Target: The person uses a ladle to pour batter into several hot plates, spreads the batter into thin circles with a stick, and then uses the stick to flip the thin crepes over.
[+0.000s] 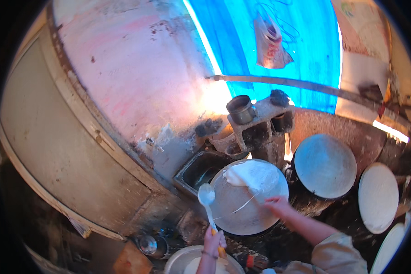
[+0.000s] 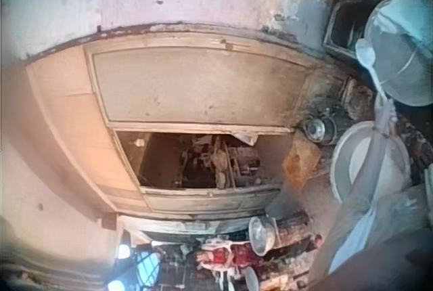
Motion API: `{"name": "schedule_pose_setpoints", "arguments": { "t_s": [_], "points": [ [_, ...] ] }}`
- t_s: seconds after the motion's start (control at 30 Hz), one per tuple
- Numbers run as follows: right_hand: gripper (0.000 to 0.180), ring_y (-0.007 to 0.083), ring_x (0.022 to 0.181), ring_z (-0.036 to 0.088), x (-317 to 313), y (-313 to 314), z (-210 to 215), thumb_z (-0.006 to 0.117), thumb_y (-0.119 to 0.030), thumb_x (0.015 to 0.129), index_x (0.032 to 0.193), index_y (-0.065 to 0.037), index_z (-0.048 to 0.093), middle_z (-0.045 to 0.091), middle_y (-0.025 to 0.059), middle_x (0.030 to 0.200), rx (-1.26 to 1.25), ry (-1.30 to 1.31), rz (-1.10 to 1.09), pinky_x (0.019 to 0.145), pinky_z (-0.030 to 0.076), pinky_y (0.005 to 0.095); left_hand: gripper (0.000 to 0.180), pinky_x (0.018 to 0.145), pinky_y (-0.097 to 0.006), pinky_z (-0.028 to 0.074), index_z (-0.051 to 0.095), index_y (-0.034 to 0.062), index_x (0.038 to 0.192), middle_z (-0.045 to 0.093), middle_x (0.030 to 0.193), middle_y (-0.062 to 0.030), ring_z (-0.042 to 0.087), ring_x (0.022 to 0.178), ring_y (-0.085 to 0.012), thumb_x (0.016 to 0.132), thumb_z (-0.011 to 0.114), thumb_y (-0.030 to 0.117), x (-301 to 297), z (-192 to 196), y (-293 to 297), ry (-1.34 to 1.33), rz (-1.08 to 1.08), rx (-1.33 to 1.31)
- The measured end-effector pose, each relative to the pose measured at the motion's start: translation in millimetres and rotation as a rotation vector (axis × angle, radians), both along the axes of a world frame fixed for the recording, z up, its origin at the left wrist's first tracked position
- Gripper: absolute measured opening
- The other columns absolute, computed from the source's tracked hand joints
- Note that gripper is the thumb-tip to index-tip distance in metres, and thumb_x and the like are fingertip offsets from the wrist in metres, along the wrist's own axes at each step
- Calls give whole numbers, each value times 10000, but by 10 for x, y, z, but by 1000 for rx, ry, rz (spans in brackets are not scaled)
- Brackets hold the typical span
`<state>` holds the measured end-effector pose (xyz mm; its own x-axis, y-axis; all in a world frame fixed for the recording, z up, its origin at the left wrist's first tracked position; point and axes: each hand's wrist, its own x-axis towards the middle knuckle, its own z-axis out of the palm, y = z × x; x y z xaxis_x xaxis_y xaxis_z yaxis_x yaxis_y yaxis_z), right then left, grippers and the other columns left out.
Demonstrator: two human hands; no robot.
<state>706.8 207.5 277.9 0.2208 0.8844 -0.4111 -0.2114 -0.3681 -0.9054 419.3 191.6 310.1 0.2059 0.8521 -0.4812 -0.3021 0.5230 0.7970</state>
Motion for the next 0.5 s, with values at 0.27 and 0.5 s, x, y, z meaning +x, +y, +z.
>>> {"name": "schedule_pose_setpoints", "arguments": {
  "t_s": [0.27, 0.5],
  "points": [
    [164, 76, 385, 427, 401, 177, 252, 697, -107, 701, 845, -37, 661, 521, 7, 545, -63, 29, 274, 350, 312, 227, 451, 392, -176, 342, 358, 137, 1302, 413, 650, 50, 417, 499, -30, 872, 467, 56, -383, 500, -1018, -27, 53, 32],
    [138, 81, 430, 459, 535, 274, 194, 690, -51, 713, 844, -36, 649, 545, 11, 583, -115, 143, 328, 364, 311, 215, 340, 356, -165, 297, 383, 107, 1198, 381, 605, 41, 359, 433, -35, 871, 467, 62, -412, 198, -1024, -14, 241, 69]
  ]
}}
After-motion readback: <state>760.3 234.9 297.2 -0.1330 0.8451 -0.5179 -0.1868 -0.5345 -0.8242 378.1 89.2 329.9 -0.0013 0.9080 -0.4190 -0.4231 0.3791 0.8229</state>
